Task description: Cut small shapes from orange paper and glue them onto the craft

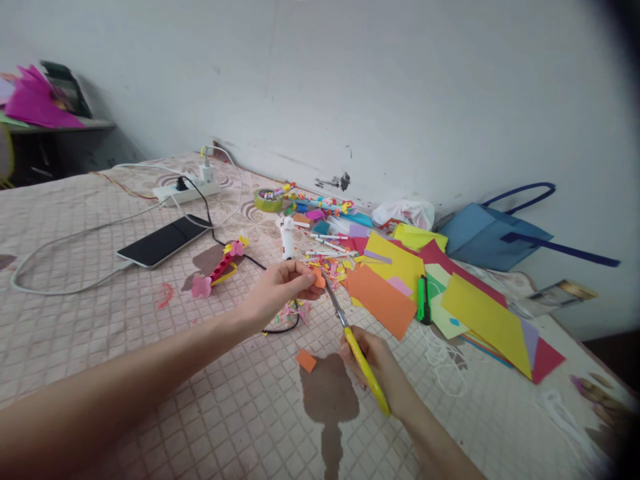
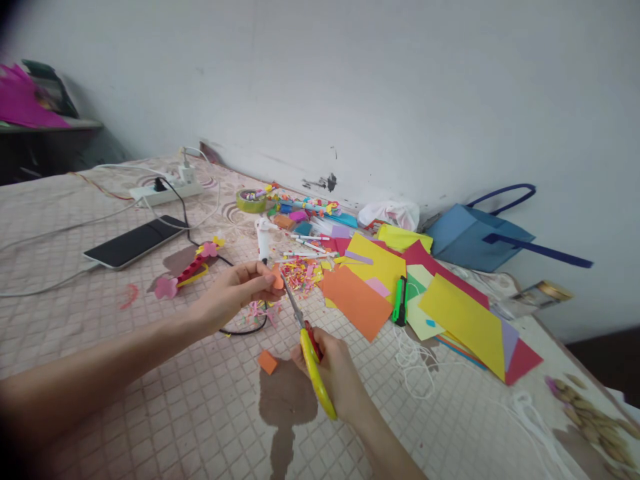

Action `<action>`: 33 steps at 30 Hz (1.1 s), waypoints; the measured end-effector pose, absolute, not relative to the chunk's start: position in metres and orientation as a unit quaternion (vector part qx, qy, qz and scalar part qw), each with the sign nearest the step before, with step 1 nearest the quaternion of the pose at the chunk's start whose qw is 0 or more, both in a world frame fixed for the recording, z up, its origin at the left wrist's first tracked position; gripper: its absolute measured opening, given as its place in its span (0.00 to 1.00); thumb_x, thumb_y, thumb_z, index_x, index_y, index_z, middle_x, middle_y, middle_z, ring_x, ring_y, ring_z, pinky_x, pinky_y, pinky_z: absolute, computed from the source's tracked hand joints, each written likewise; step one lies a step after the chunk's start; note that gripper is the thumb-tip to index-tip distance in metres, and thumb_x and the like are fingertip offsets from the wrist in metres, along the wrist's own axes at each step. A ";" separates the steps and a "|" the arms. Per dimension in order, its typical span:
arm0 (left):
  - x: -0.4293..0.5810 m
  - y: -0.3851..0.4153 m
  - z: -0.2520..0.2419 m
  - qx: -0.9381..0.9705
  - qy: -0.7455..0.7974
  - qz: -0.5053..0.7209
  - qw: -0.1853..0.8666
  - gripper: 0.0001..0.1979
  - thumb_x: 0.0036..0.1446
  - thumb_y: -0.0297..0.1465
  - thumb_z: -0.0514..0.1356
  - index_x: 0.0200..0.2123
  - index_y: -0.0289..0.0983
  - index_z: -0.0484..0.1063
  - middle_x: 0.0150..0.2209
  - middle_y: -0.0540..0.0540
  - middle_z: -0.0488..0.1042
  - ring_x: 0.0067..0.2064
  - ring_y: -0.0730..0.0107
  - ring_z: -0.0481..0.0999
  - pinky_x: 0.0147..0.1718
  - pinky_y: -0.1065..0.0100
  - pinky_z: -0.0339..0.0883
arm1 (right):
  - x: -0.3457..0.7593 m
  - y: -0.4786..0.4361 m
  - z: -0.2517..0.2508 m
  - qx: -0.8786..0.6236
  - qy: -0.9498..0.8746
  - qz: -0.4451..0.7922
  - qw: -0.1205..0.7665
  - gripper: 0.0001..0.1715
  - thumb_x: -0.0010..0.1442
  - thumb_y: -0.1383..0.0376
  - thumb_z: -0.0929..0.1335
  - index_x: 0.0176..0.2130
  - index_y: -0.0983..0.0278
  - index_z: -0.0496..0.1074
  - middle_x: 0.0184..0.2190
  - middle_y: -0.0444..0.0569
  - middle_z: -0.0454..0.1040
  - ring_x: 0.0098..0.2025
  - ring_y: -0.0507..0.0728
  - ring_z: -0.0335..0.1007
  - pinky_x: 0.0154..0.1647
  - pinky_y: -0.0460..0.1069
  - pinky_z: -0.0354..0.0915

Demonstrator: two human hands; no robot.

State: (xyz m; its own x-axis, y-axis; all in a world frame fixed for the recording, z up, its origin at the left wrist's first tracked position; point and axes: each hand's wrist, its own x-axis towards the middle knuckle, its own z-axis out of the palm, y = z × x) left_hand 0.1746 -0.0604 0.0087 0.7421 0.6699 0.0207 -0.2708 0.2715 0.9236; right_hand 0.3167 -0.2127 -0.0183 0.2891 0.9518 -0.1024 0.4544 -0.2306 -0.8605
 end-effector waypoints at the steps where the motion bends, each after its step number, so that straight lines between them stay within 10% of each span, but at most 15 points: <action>1: 0.175 -0.060 0.008 0.521 0.192 0.307 0.773 0.09 0.52 0.32 0.62 0.29 0.34 0.67 0.31 0.47 0.77 0.33 0.73 0.76 0.39 0.67 0.69 | 0.317 -0.213 -0.018 -0.711 -0.495 0.330 0.374 0.13 0.55 0.57 0.64 0.25 0.62 0.60 0.14 0.36 0.54 0.15 0.46 0.47 0.15 0.44 0.48; 33: 0.171 -0.050 0.012 0.573 0.179 0.282 0.748 0.09 0.52 0.33 0.62 0.28 0.34 0.66 0.28 0.48 0.75 0.30 0.74 0.75 0.37 0.67 0.69 | 0.319 -0.213 -0.014 -0.705 -0.510 0.330 0.365 0.15 0.54 0.59 0.66 0.23 0.62 0.58 0.18 0.38 0.55 0.18 0.47 0.48 0.17 0.43 0.48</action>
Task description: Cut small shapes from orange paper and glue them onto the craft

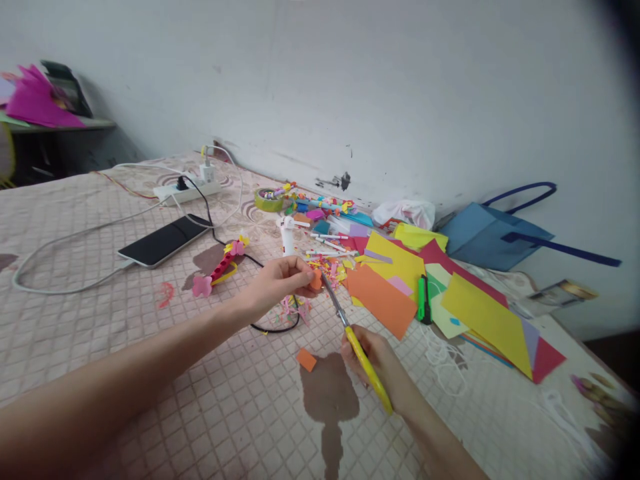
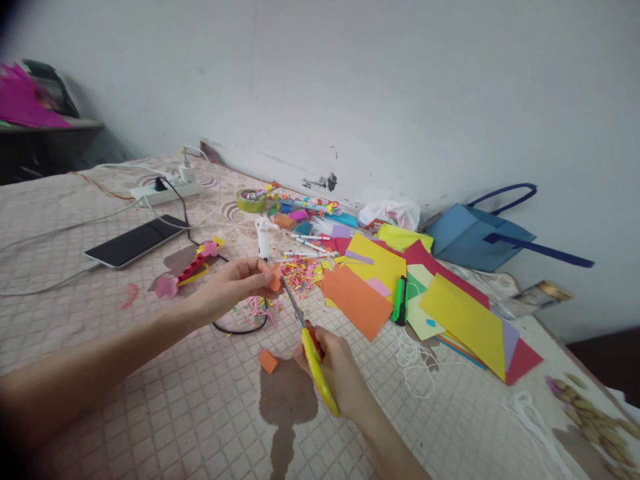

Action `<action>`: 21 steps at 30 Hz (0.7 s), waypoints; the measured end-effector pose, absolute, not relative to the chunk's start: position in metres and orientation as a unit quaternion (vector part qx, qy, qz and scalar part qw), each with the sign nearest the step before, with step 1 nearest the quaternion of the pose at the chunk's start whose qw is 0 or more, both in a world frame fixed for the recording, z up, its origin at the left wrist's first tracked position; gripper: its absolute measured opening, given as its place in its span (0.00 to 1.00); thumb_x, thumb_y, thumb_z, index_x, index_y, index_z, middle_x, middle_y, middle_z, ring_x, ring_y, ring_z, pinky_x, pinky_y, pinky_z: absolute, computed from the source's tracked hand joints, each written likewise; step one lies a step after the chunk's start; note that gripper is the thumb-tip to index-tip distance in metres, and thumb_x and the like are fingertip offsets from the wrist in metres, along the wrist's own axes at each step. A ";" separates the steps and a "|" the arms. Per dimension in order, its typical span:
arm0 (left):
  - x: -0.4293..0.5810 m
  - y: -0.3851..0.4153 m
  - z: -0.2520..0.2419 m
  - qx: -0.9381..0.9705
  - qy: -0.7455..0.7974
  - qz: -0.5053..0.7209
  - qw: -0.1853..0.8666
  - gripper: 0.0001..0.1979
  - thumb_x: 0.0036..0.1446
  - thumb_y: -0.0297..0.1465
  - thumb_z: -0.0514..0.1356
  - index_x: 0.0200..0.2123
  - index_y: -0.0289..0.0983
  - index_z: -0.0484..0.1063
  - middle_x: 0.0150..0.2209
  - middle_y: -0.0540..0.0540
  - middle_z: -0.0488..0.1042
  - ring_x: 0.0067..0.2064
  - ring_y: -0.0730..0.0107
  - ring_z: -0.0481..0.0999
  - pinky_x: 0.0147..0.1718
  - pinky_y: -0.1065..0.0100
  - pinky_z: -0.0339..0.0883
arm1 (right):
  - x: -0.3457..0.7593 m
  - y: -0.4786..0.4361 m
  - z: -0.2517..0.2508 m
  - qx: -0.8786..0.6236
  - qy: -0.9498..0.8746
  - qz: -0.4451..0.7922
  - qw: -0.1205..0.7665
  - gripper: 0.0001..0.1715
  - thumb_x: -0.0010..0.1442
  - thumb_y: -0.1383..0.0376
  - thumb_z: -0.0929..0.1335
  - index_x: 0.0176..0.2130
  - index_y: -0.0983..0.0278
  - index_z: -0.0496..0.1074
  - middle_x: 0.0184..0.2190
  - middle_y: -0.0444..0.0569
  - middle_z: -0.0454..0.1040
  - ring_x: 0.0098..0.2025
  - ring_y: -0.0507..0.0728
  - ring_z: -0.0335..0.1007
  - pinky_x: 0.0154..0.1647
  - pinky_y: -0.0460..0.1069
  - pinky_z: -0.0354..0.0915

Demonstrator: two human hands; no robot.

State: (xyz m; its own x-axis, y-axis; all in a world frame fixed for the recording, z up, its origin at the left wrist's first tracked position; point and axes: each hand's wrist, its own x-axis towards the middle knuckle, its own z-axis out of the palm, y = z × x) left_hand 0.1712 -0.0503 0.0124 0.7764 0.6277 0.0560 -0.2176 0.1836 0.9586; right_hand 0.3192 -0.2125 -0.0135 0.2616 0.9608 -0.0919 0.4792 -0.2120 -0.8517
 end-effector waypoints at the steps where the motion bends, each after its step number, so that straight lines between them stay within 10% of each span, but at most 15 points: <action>1: 0.171 -0.050 0.012 0.572 0.183 0.286 0.747 0.09 0.52 0.33 0.62 0.27 0.34 0.66 0.28 0.48 0.75 0.30 0.74 0.75 0.37 0.67 0.69 | 0.319 -0.212 -0.014 -0.704 -0.508 0.335 0.366 0.15 0.53 0.59 0.66 0.23 0.62 0.58 0.17 0.38 0.55 0.18 0.47 0.47 0.17 0.43 0.48; 21: 0.172 -0.049 0.010 0.522 0.198 0.279 0.781 0.10 0.50 0.33 0.64 0.29 0.33 0.66 0.31 0.45 0.77 0.32 0.72 0.76 0.38 0.67 0.69 | 0.318 -0.213 -0.015 -0.709 -0.490 0.344 0.372 0.14 0.53 0.59 0.67 0.23 0.62 0.59 0.15 0.36 0.54 0.16 0.46 0.46 0.15 0.43 0.47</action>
State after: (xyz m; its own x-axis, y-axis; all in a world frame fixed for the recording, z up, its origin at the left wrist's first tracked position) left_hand 0.1723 -0.0493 0.0099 0.7653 0.6434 -0.0178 -0.2289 0.2980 0.9267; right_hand 0.3182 -0.2126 -0.0150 0.2834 0.9511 -0.1229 0.4391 -0.2426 -0.8651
